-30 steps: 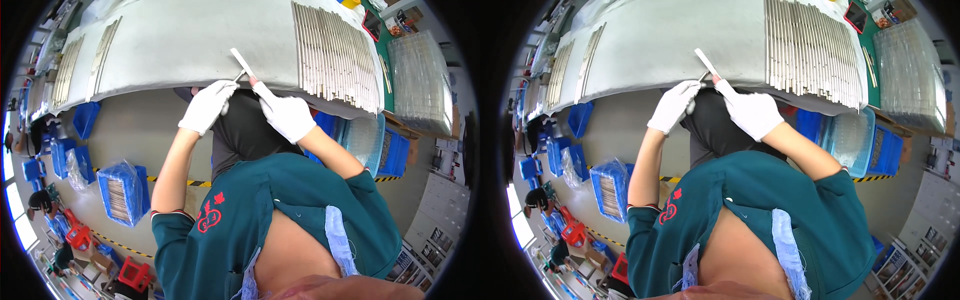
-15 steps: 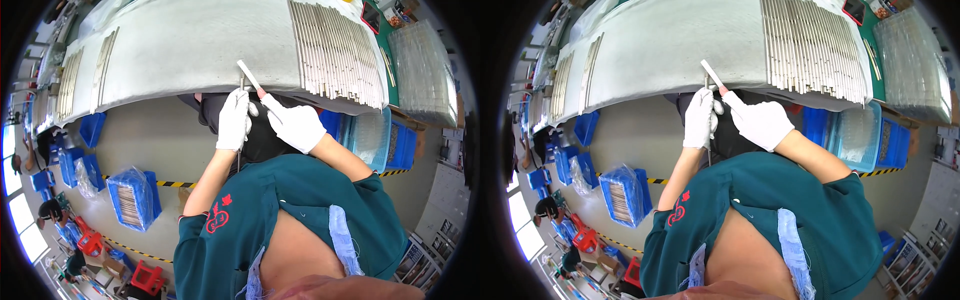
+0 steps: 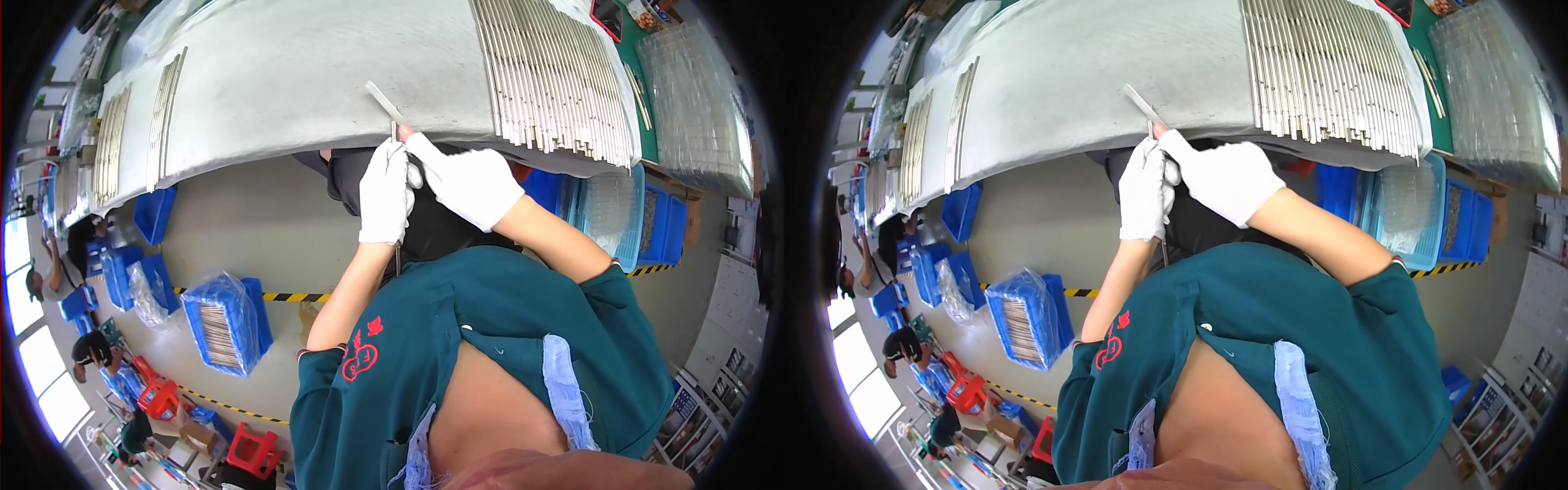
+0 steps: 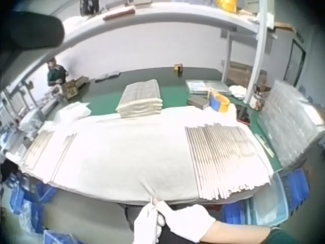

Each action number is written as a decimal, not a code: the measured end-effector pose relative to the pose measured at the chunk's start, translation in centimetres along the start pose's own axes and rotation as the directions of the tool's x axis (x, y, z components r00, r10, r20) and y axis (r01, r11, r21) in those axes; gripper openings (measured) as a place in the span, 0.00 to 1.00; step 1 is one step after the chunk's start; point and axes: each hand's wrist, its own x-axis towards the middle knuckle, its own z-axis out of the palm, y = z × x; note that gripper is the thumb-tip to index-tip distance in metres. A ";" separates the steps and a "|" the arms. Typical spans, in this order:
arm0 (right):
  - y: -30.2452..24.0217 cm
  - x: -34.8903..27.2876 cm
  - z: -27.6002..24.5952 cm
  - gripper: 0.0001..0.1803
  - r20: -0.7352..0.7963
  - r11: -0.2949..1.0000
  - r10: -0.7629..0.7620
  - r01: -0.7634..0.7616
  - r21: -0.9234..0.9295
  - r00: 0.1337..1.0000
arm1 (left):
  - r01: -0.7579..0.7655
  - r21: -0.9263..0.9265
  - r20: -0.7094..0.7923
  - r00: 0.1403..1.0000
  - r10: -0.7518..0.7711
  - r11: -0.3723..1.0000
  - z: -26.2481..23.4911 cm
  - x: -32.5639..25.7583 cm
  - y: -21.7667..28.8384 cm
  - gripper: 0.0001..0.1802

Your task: Inspecting and wiping thin metal rods using a small tool in an industrial setting.

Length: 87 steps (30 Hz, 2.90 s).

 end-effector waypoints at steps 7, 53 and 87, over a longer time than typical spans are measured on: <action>-0.4 -0.5 -0.5 0.33 0.102 0.999 0.044 -0.043 -0.018 0.994 | 0.059 -0.082 0.040 0.998 -0.056 0.995 0.0 -0.3 0.8 0.11; 1.0 -0.5 1.6 0.35 0.104 0.913 0.243 -0.264 0.310 0.964 | 0.100 0.486 0.151 0.969 -0.196 0.868 -0.6 -0.2 4.0 0.16; 3.5 0.5 5.1 0.24 -0.042 0.742 0.069 -0.023 0.670 0.997 | -0.905 0.145 0.989 0.148 0.023 -0.401 24.5 6.8 2.7 0.20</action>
